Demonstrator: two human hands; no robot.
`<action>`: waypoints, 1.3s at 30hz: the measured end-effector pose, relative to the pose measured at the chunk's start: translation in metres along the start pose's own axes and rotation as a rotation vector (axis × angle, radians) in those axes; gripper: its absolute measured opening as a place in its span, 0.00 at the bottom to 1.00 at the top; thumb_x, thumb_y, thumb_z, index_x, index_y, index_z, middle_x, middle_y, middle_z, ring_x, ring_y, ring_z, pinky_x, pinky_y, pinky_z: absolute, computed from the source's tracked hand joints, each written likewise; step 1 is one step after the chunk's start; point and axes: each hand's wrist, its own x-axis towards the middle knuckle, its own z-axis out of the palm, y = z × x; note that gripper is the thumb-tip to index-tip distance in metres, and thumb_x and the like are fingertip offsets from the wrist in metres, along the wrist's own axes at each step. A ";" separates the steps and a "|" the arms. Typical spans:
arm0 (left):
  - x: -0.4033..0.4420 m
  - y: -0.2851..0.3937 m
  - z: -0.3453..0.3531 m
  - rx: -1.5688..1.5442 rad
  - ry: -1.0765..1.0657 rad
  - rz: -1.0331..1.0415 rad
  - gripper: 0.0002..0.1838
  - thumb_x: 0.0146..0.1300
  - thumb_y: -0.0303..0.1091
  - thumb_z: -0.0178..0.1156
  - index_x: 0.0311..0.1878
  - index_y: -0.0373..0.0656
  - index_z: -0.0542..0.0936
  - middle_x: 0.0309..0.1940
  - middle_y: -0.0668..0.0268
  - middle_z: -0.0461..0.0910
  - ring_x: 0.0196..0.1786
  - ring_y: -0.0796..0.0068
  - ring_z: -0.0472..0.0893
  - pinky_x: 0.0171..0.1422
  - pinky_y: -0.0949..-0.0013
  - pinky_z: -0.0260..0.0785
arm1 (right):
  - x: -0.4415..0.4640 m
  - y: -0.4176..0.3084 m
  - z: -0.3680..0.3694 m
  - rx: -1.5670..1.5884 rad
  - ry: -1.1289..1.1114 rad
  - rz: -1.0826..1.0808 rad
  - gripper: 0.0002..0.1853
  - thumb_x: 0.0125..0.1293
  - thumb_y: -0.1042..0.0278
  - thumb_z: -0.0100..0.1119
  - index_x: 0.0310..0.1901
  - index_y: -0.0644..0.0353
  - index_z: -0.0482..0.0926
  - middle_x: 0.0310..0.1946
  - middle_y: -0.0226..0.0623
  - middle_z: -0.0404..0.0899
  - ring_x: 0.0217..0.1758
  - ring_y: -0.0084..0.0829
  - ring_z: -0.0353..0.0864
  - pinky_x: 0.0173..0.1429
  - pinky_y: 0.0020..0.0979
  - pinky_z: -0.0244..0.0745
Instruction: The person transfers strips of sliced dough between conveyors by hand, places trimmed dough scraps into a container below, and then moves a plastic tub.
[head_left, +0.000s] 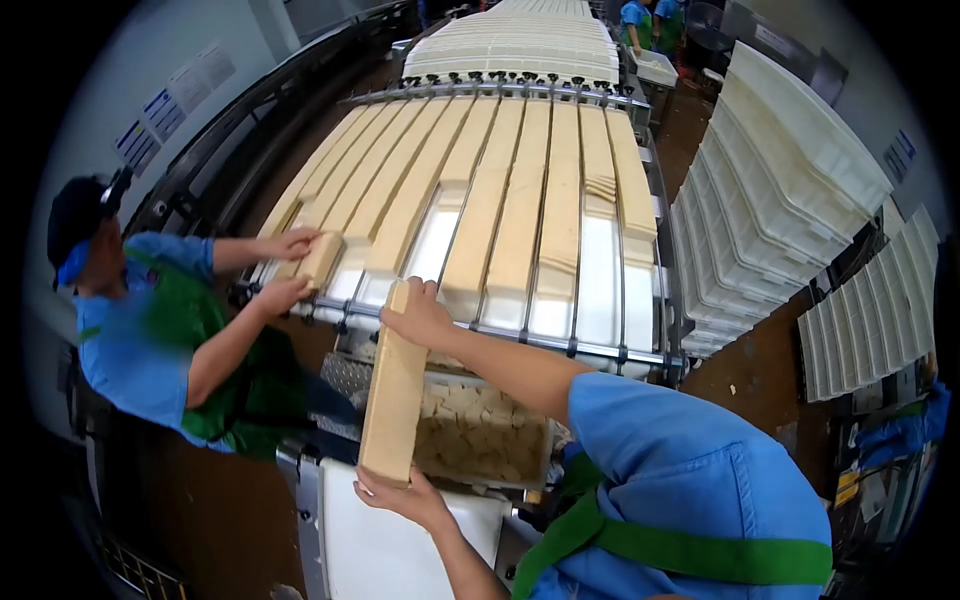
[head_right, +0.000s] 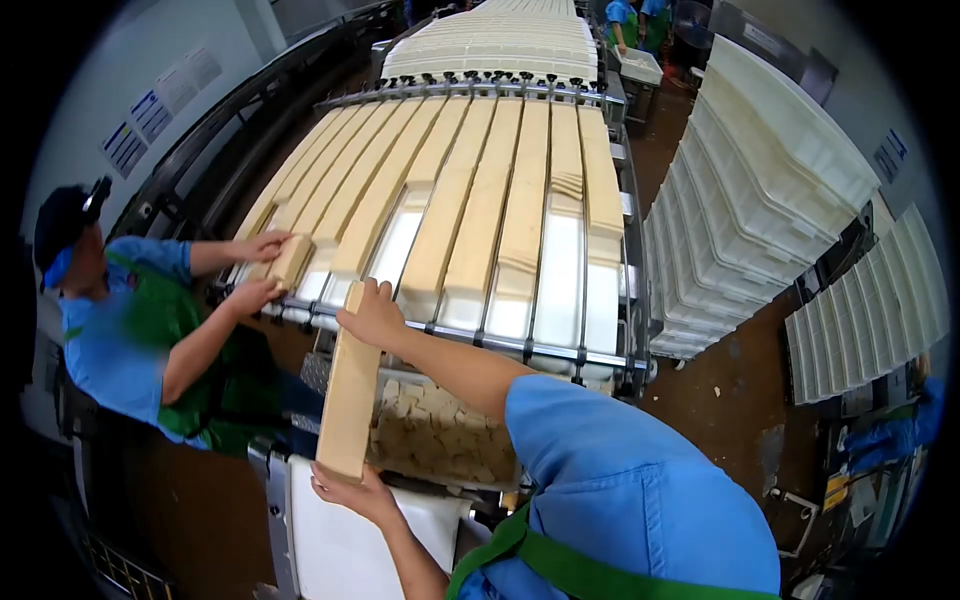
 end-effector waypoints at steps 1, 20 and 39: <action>0.011 0.002 0.012 0.004 -0.002 0.052 0.40 0.55 0.28 0.62 0.71 0.38 0.56 0.67 0.39 0.51 0.69 0.39 0.54 0.71 0.47 0.50 | 0.020 0.001 -0.007 -0.013 0.007 0.005 0.43 0.53 0.45 0.59 0.62 0.70 0.56 0.56 0.59 0.62 0.54 0.60 0.73 0.56 0.51 0.72; 0.125 0.031 0.142 -0.425 -0.497 -0.196 0.31 0.61 0.18 0.59 0.68 0.37 0.63 0.63 0.58 0.65 0.59 0.69 0.72 0.59 0.69 0.69 | 0.247 0.052 -0.075 -0.647 -0.253 0.005 0.39 0.65 0.39 0.32 0.62 0.67 0.69 0.64 0.58 0.66 0.70 0.51 0.59 0.73 0.44 0.44; 0.146 0.082 0.210 -0.477 -0.615 -0.300 0.27 0.64 0.18 0.49 0.68 0.35 0.64 0.53 0.55 0.76 0.53 0.69 0.77 0.55 0.71 0.71 | 0.251 0.067 -0.065 -0.661 -0.047 0.024 0.44 0.68 0.38 0.37 0.73 0.67 0.44 0.76 0.53 0.37 0.79 0.49 0.30 0.78 0.47 0.25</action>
